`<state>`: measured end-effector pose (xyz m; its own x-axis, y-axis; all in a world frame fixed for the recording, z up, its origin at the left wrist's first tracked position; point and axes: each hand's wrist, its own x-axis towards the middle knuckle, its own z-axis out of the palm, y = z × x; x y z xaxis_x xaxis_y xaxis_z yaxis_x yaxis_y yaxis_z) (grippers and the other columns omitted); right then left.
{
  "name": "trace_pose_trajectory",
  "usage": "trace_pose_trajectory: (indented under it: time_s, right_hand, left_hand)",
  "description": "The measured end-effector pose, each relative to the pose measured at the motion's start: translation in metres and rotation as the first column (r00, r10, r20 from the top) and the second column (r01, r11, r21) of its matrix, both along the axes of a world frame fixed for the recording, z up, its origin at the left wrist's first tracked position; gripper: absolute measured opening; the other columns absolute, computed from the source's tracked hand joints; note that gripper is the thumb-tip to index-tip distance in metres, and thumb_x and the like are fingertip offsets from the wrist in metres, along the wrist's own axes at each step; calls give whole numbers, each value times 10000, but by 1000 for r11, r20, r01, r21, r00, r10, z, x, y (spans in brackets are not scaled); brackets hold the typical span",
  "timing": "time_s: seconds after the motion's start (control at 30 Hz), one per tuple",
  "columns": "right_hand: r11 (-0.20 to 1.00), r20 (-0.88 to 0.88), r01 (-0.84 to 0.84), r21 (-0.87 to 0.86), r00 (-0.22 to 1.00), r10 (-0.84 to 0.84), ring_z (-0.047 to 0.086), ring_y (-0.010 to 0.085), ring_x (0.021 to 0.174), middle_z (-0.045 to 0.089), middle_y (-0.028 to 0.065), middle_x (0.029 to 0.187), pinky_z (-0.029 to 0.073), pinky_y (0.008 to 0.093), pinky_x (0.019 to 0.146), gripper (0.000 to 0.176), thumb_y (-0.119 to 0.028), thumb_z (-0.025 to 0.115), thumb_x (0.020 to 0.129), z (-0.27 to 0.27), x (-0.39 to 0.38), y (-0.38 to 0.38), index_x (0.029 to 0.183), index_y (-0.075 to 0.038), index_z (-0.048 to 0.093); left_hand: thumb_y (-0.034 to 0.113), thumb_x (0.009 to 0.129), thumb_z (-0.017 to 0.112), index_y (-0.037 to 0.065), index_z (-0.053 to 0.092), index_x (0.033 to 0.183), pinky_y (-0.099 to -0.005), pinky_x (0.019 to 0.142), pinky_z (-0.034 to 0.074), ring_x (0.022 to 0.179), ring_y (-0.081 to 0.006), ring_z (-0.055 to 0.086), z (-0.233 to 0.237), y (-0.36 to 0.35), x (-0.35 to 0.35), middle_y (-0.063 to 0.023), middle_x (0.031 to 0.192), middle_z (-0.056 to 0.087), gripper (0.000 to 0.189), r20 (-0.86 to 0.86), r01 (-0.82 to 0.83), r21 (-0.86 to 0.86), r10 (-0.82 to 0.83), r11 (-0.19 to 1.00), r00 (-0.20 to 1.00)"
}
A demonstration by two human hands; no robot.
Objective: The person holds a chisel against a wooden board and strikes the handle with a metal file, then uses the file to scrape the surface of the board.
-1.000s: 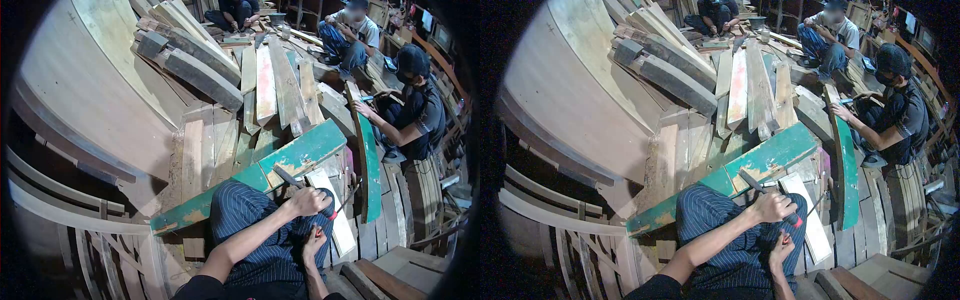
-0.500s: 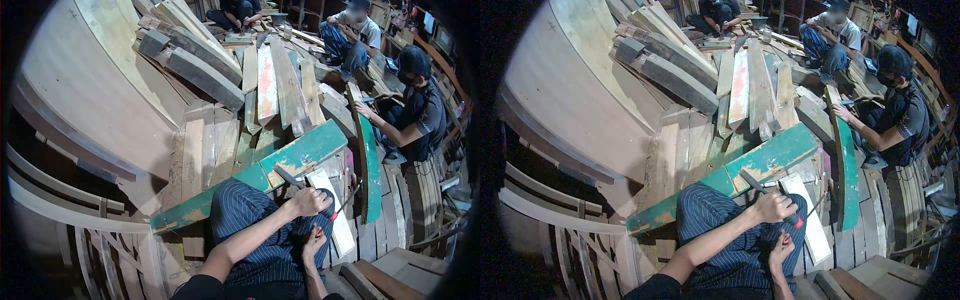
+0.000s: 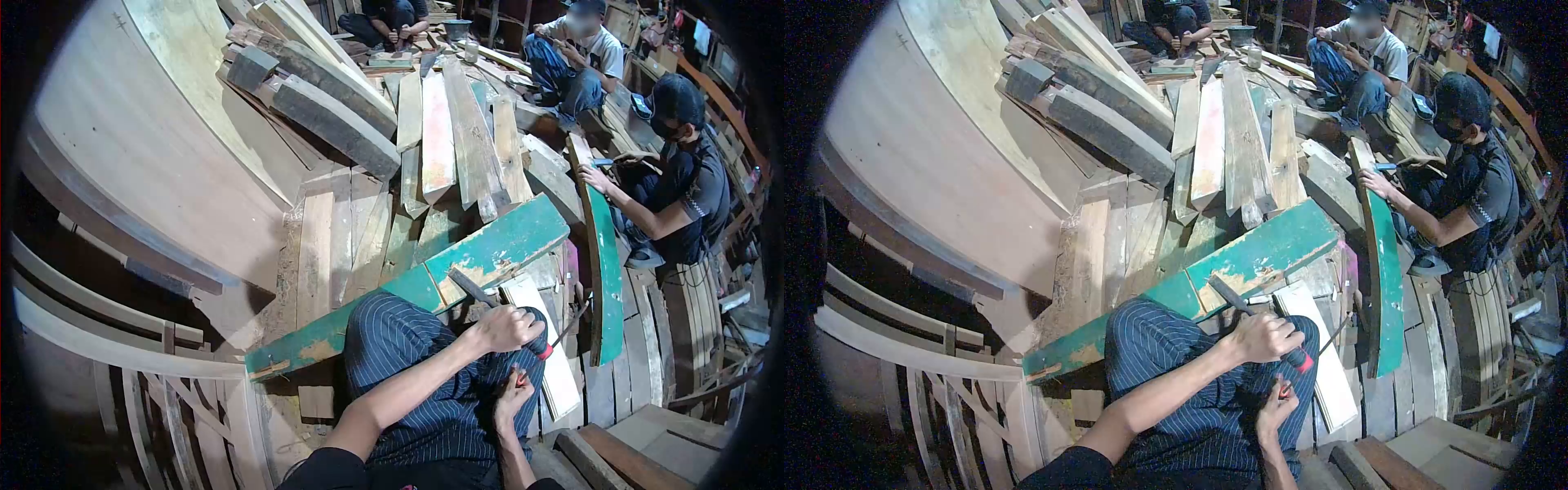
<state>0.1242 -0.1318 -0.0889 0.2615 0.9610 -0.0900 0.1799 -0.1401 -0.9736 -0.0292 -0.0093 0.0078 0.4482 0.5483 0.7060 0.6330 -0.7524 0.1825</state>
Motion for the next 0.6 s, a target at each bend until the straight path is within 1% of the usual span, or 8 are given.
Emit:
trace_pose_trajectory:
  time_s: [0.03, 0.13, 0.23, 0.33, 0.43, 0.53, 0.6]
  right_hand:
    - [1000, 12, 19, 7, 1000, -19, 300, 83, 669, 309, -23, 711, 258, 291, 570, 316, -162, 573, 973, -1, -1, 0, 729, 6, 463]
    - [995, -6, -17, 101, 1000, 17, 296, 91, 662, 311, -25, 711, 260, 295, 573, 302, -155, 572, 972, 0, -1, 2, 741, 5, 460]
    - [995, 8, 15, 94, 1000, -15, 288, 95, 659, 308, -29, 711, 257, 294, 571, 288, -143, 565, 974, -10, 0, 1, 748, -1, 456]
    - [1000, -75, 26, -11, 997, -27, 275, 94, 656, 301, -34, 707, 249, 291, 567, 293, -124, 560, 972, -4, -1, 1, 734, -11, 432]
    - [1000, -30, -7, -12, 1000, 7, 270, 88, 654, 308, -39, 709, 241, 288, 559, 303, -109, 556, 970, -7, 3, 2, 722, -19, 407]
    - [1000, -12, -5, -23, 1000, 5, 272, 80, 659, 314, -44, 718, 237, 286, 554, 310, -105, 553, 972, -8, 3, 2, 716, -24, 397]
    - [1000, -73, -9, 3, 997, 9, 271, 78, 660, 311, -47, 717, 231, 283, 552, 315, -97, 550, 972, -9, 3, 3, 709, -28, 389]
  left_hand:
    - [108, 726, 590, 78, 513, 688, -332, 465, 486, 506, -190, 584, 1, 0, 0, -45, 539, 510, 90, 5, 3, 4, -3, 1000, 1000]
    - [105, 724, 589, 75, 515, 690, -329, 457, 481, 500, -190, 581, 0, 1, 0, -46, 539, 512, 87, 3, 7, 13, -7, 1000, 1000]
    - [101, 724, 586, 76, 517, 692, -323, 458, 480, 499, -186, 580, 1, 0, 0, -47, 540, 512, 80, 4, 2, 3, -2, 1000, 1000]
    - [108, 727, 584, 77, 518, 701, -321, 459, 482, 517, -179, 588, 0, 0, 0, -43, 558, 515, 78, -21, -1, 6, 1, 1000, 1000]
    - [115, 734, 580, 79, 515, 703, -320, 460, 482, 525, -177, 590, -2, 1, 0, -42, 566, 514, 81, -27, -1, -2, 1, 1000, 1000]
    - [120, 741, 578, 81, 511, 702, -319, 462, 485, 526, -178, 592, -2, 1, 1, -42, 563, 511, 87, -29, -4, 3, 4, 1000, 1000]
    - [121, 741, 579, 82, 511, 704, -320, 461, 484, 524, -179, 591, -1, 0, 0, -41, 564, 511, 87, -24, -2, 3, 2, 1000, 1000]
